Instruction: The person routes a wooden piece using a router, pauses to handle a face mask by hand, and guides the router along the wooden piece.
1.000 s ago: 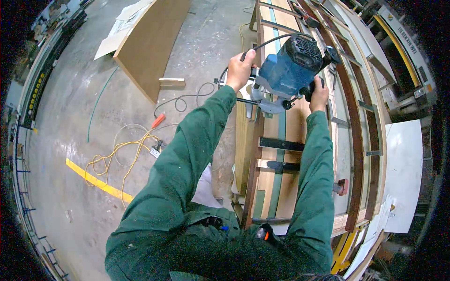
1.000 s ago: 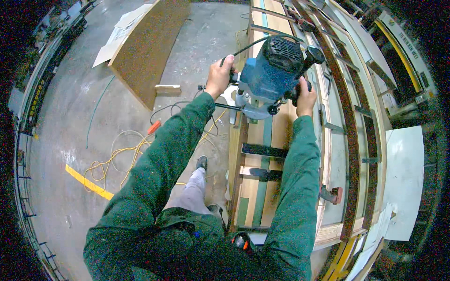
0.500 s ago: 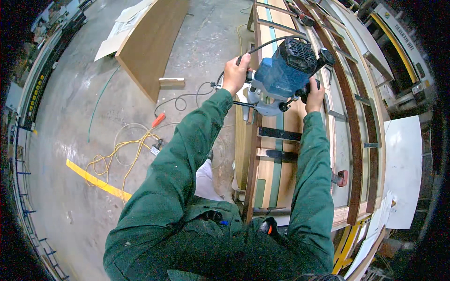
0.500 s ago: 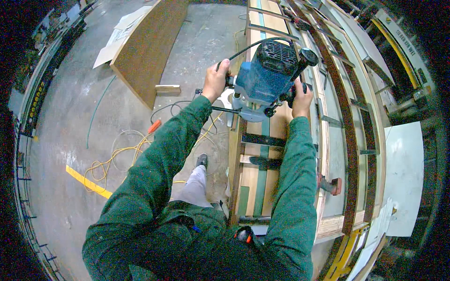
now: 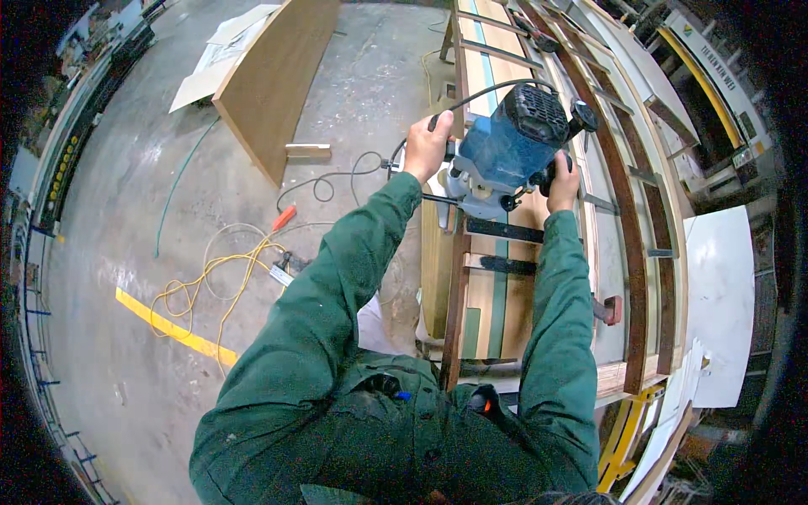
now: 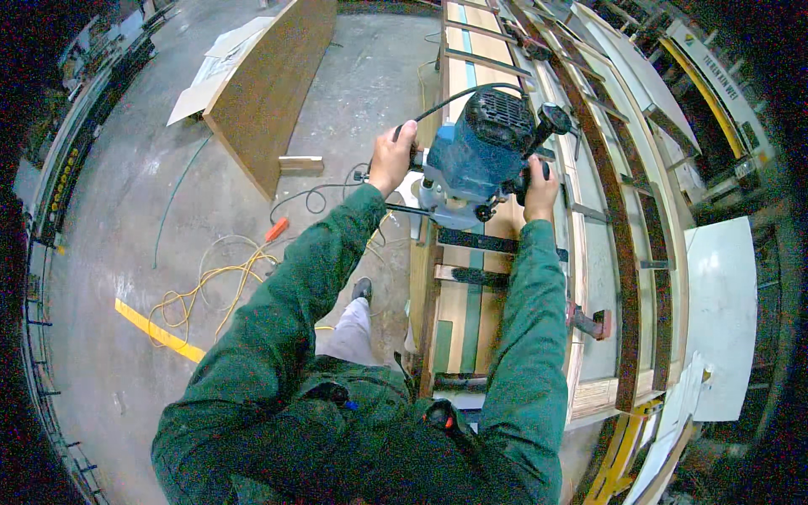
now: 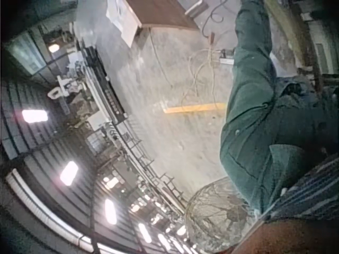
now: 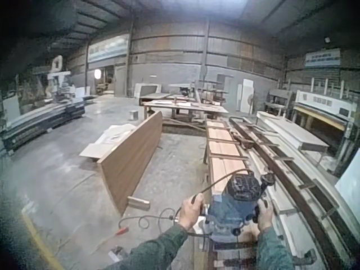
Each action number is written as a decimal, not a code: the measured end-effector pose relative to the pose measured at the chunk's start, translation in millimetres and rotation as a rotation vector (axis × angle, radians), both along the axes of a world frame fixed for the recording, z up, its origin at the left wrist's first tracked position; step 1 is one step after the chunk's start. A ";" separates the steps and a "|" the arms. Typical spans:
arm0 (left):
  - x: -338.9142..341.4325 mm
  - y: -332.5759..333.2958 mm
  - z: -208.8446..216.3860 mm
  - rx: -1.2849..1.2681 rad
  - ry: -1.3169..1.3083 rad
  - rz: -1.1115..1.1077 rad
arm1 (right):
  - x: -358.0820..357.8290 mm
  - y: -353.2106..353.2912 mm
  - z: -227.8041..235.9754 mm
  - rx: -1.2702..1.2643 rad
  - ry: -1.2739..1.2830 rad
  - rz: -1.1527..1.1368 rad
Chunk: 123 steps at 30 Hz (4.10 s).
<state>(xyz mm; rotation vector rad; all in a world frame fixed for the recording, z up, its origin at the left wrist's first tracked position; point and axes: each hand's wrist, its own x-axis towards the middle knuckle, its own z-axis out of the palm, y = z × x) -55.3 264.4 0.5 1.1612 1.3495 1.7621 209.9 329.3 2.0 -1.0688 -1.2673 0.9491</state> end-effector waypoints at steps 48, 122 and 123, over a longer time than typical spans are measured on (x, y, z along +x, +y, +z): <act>-14.7 75.6 2.9 -0.025 0.000 0.036 | -7.2 95.7 -19.3 0.045 -0.026 -0.042; 14.3 -4.9 1.6 0.011 -0.030 0.034 | 31.8 23.5 -21.0 0.010 -0.205 -0.008; 11.3 -3.0 2.6 -0.006 -0.017 0.017 | 32.2 21.8 -20.4 0.008 -0.281 -0.052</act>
